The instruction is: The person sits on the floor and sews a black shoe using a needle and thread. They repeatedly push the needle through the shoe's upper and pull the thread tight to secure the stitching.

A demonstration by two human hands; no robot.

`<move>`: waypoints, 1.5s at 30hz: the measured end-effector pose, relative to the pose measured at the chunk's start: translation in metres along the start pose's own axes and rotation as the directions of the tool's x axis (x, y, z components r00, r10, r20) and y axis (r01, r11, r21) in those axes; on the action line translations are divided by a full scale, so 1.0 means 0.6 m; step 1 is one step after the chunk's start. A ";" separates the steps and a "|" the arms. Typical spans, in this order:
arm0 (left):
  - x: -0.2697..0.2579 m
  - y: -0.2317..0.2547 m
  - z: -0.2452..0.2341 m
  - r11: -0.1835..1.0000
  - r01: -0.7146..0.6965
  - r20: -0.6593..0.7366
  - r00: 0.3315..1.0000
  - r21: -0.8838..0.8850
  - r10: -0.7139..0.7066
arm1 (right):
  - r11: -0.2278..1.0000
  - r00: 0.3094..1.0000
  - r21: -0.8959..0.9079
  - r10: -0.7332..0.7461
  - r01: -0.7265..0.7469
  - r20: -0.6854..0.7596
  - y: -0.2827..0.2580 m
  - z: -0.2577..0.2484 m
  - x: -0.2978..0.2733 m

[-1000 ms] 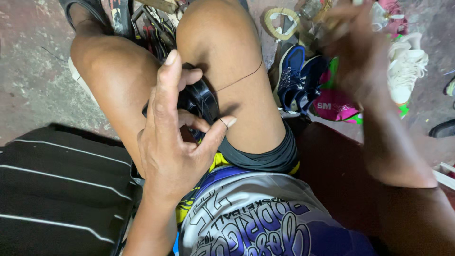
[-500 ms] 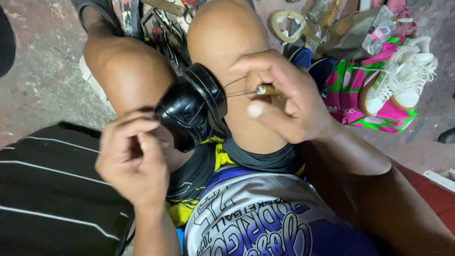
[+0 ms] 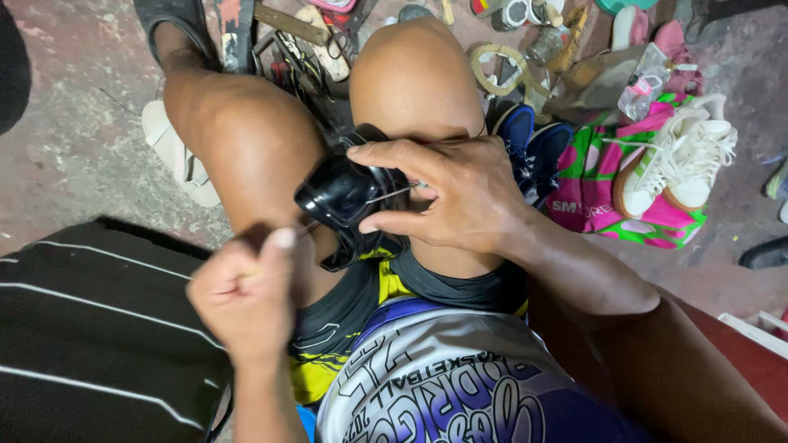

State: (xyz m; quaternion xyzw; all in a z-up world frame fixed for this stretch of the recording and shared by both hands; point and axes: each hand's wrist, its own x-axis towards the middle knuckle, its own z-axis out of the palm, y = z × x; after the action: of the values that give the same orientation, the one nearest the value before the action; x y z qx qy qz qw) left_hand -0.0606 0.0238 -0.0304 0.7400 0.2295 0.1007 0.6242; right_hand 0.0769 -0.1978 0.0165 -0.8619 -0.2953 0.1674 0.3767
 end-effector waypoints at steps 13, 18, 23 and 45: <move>0.021 -0.013 -0.048 0.918 -0.228 -0.055 0.964 0.325 0.258 | 0.992 0.999 -0.124 0.003 -0.009 -0.049 -0.012 -0.003 -0.001; 0.020 0.047 0.022 0.798 -0.424 0.230 0.905 0.428 0.358 | 0.962 0.997 -0.267 -0.070 0.059 -0.034 -0.020 -0.013 -0.003; 0.031 0.047 0.034 0.722 -0.445 0.262 0.895 0.529 0.360 | 0.831 0.892 -0.502 0.394 -0.241 0.223 -0.016 -0.060 -0.025; 0.026 0.056 0.022 0.931 -0.266 0.248 0.947 0.249 0.204 | 0.879 0.979 0.433 -0.161 0.199 -0.124 0.001 -0.061 -0.011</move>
State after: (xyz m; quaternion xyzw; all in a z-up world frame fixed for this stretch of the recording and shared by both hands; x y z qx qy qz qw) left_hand -0.0342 0.0155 -0.0023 0.8494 0.0809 0.0600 0.5180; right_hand 0.0906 -0.2226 0.0410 -0.7285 -0.3120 0.1582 0.5890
